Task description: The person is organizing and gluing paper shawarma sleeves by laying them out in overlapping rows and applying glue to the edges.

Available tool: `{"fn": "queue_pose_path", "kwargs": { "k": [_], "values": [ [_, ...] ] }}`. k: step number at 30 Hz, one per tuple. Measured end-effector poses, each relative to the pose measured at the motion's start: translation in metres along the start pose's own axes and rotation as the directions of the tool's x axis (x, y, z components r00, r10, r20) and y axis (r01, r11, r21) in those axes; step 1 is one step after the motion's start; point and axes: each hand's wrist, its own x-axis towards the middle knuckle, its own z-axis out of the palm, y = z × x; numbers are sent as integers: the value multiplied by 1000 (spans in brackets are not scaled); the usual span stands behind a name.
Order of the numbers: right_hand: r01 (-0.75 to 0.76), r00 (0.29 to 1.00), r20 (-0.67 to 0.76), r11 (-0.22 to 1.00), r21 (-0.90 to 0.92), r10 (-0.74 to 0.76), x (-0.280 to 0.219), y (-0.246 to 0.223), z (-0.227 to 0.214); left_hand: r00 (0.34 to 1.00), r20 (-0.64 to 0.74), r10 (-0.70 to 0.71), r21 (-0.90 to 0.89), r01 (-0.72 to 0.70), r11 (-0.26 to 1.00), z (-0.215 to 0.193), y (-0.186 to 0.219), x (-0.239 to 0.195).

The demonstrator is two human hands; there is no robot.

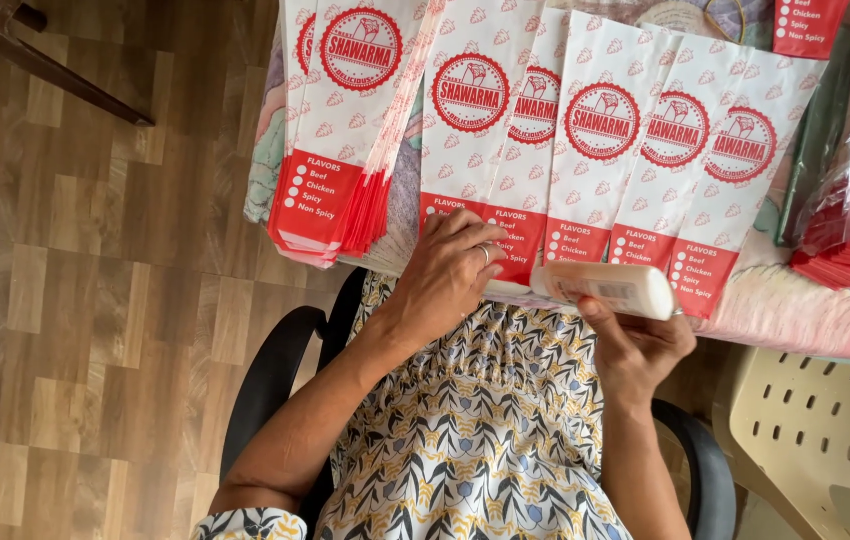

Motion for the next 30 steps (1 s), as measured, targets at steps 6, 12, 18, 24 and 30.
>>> {"fn": "queue_pose_path", "kwargs": {
  "k": [6, 12, 18, 24, 30],
  "values": [
    [0, 998, 59, 999, 39, -2, 0, 2, 31, 1000, -20, 21, -7, -21, 1000, -7, 5, 0],
    [35, 999, -17, 999, 2, -35, -1, 37, -29, 995, -69, 65, 19, -64, 998, -9, 8, 2],
    [3, 984, -170, 952, 306, 52, 28, -58, 16, 973, -171, 157, 123, -137, 983, -8, -5, -8],
    [16, 1000, -17, 993, 114, -14, 20, -30, 42, 991, -134, -2, 154, 23, 988, -47, -22, -31],
    [-22, 989, 145, 994, 111, 5, 17, -32, 77, 991, 17, -135, -3, 135, 991, -58, -13, -35]
  ]
}}
